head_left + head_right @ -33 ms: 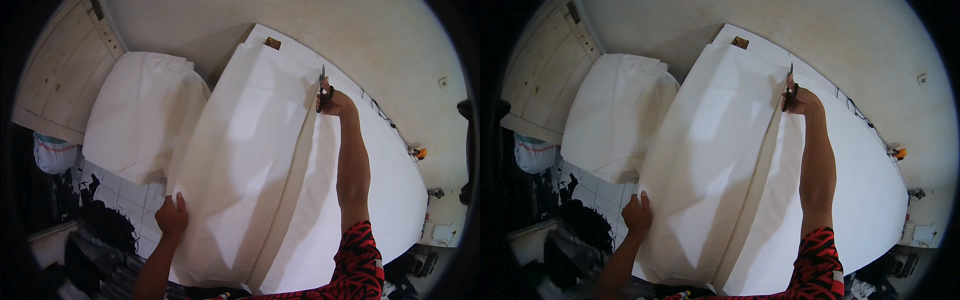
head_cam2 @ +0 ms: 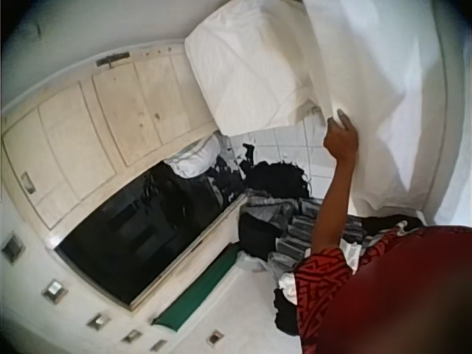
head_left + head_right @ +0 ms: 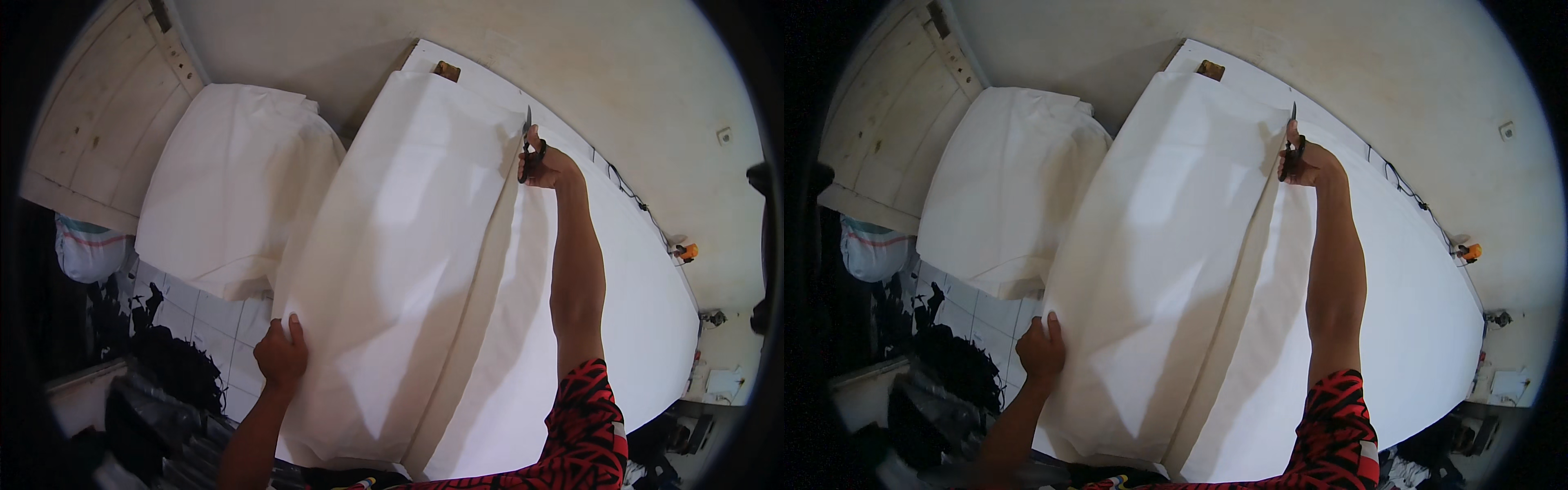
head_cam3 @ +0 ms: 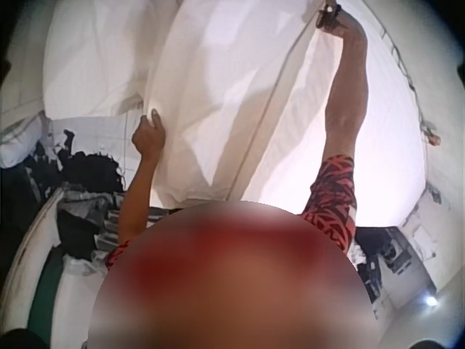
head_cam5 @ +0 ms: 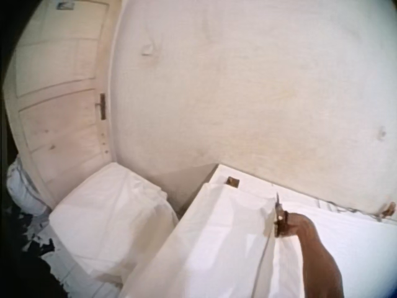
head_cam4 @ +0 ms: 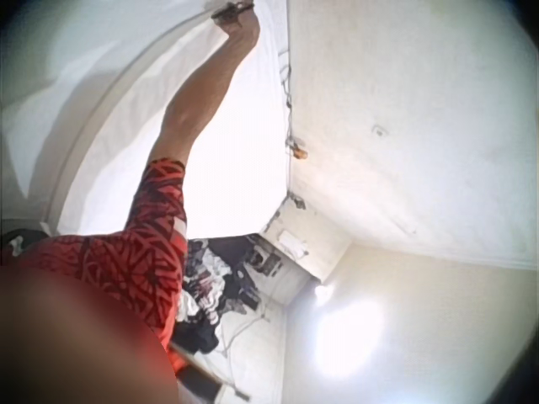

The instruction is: The person lays a large white fabric on a table, smooths it, and uses scissors to cut a strip along its length. The person then folds the fabric and repeats the cutting process on another section.

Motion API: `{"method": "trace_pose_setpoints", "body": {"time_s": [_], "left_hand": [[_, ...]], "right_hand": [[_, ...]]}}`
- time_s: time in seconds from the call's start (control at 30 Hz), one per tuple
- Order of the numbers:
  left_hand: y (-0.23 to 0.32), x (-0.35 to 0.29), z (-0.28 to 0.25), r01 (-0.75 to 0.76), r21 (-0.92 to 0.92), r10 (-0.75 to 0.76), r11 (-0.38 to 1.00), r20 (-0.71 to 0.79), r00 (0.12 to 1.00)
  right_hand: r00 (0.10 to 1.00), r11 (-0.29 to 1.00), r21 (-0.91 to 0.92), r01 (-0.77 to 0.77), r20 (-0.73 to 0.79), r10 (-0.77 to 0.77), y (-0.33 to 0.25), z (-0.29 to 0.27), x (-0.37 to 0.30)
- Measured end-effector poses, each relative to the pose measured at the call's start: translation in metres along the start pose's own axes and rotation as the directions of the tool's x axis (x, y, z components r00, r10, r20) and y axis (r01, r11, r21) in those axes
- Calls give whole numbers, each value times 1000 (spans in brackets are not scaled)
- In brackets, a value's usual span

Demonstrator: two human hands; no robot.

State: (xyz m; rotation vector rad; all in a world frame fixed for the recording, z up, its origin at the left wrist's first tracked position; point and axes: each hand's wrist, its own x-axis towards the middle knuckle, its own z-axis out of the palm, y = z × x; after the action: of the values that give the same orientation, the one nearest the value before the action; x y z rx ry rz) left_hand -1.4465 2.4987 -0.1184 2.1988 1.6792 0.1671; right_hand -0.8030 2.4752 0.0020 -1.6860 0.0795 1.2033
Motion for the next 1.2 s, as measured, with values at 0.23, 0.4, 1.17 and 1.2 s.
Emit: {"method": "trace_pose_setpoints", "body": {"time_s": [0.23,0.4,1.17,1.2], "left_hand": [[0,-2,1,20,15,-19,1000,-23,1000],[1,-2,-1,39,-9,-39,999,-28,999],[36,-232,-5,-887,-229,915,402,147,376],[37,-240,4,-883,-200,904,424,158,398]], "right_hand": [[986,986,-11,164,-30,-164,-4,-5,17],[963,971,4,240,-124,-238,-3,-1,20],[721,677,-724,-131,-538,-437,513,-63,-505],[703,612,-783,-108,-496,-511,523,-59,-511]]}}
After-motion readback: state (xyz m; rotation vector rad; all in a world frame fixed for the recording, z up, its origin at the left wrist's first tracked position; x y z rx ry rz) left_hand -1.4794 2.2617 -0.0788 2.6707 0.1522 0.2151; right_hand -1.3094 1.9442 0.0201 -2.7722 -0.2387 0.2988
